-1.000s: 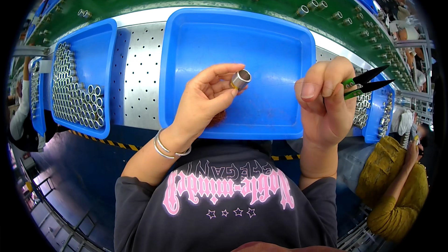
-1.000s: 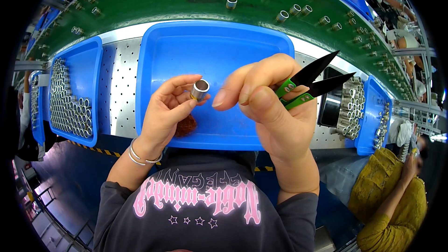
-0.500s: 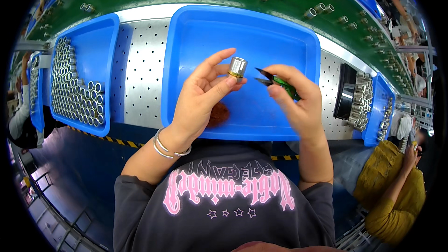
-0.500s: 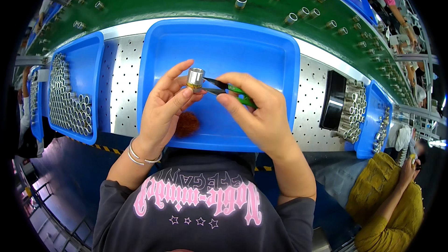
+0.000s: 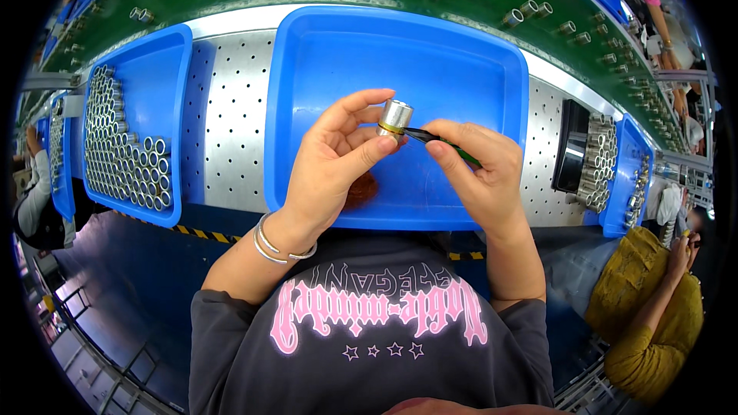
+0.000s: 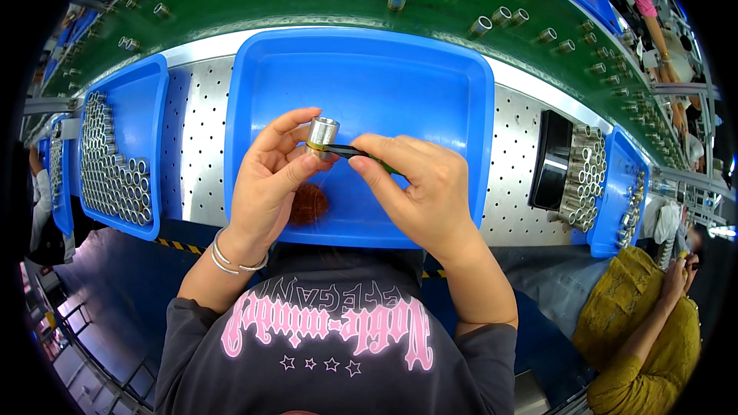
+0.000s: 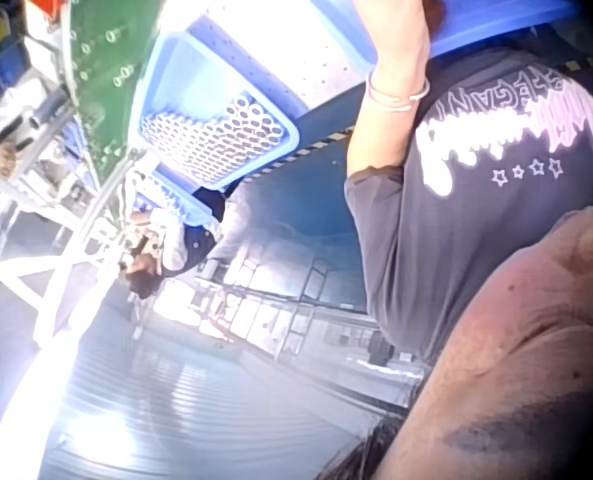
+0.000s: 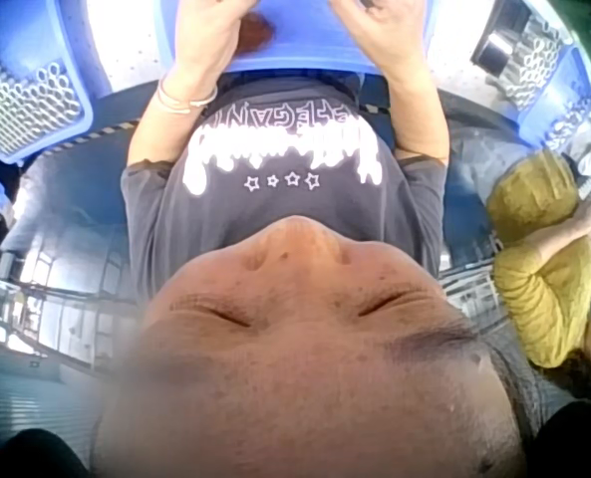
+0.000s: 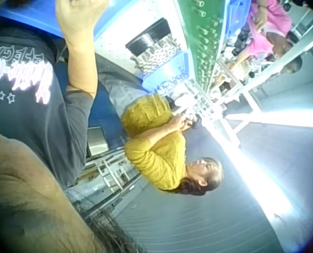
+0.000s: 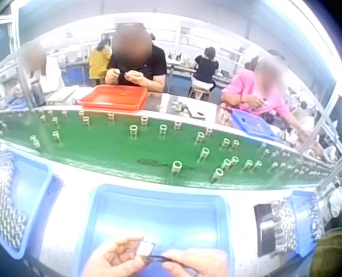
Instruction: The person uses a pair of green-handled pliers to trim the edges of small cylindrical metal parts. They pick up each part from a blue tray, hold it in their left hand, and use the pliers in their right hand to snip off excess material. The person then places the finished part onto a green conveyor belt.
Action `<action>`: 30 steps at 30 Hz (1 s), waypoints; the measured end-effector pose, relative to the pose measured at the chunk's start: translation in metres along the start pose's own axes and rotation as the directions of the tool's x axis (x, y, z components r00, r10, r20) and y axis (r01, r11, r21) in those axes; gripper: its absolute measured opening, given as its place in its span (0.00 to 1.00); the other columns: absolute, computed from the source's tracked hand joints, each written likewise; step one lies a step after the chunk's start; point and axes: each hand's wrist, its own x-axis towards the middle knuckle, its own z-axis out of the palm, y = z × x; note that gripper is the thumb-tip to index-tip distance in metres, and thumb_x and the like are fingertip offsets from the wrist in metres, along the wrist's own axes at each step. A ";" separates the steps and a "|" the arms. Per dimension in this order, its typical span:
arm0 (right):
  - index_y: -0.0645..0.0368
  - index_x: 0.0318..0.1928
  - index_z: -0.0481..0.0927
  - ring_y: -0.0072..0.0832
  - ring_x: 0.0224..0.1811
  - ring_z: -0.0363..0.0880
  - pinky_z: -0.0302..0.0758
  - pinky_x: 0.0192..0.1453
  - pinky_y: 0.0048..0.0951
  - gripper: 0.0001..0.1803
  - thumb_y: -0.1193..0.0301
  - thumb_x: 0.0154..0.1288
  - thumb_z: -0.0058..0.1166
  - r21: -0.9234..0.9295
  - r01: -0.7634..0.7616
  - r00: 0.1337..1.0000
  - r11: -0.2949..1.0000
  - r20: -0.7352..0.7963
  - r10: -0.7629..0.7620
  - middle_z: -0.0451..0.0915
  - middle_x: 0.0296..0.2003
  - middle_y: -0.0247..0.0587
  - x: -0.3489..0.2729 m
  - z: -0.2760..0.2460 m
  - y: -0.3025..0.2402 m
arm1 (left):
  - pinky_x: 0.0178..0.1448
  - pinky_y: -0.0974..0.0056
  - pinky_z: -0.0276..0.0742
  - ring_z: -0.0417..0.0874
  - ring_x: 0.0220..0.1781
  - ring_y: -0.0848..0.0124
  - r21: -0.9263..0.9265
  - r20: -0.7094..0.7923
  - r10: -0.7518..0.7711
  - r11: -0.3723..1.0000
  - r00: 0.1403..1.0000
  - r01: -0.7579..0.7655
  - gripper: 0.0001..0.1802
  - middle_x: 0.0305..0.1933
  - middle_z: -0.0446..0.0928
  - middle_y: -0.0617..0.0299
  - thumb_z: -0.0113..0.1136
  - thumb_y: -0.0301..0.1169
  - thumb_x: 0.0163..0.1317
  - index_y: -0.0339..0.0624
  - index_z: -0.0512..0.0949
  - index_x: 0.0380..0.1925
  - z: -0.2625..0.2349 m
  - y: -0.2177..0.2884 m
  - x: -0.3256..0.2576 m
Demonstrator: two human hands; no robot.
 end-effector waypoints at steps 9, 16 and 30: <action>0.60 0.32 0.81 0.28 0.18 0.75 0.67 0.21 0.23 0.06 0.73 0.52 0.61 0.018 0.001 1.000 1.000 -0.015 -0.001 0.78 0.20 0.41 -0.002 -0.001 0.001 | 0.55 0.62 0.73 0.76 0.48 0.67 0.051 0.017 0.011 0.999 1.000 -0.012 0.26 0.49 0.73 0.55 0.60 0.25 0.56 0.36 0.65 0.55 0.001 -0.001 -0.001; 0.61 0.34 0.81 0.26 0.21 0.76 0.70 0.24 0.22 0.07 0.75 0.51 0.61 0.102 -0.031 0.999 0.994 -0.033 0.034 0.79 0.24 0.41 -0.004 0.000 0.000 | 0.53 0.68 0.72 0.77 0.48 0.69 -0.021 0.009 -0.035 0.999 0.999 0.035 0.24 0.47 0.73 0.54 0.57 0.21 0.57 0.36 0.66 0.55 0.003 0.002 -0.001; 0.60 0.34 0.77 0.31 0.30 0.78 0.73 0.32 0.24 0.12 0.82 0.46 0.58 0.051 0.070 0.997 0.996 -0.018 -0.070 0.78 0.31 0.40 0.001 0.010 0.000 | 0.51 0.70 0.73 0.77 0.46 0.70 -0.061 0.020 -0.070 0.996 0.997 0.071 0.24 0.47 0.73 0.55 0.56 0.23 0.59 0.35 0.65 0.56 0.003 0.003 -0.001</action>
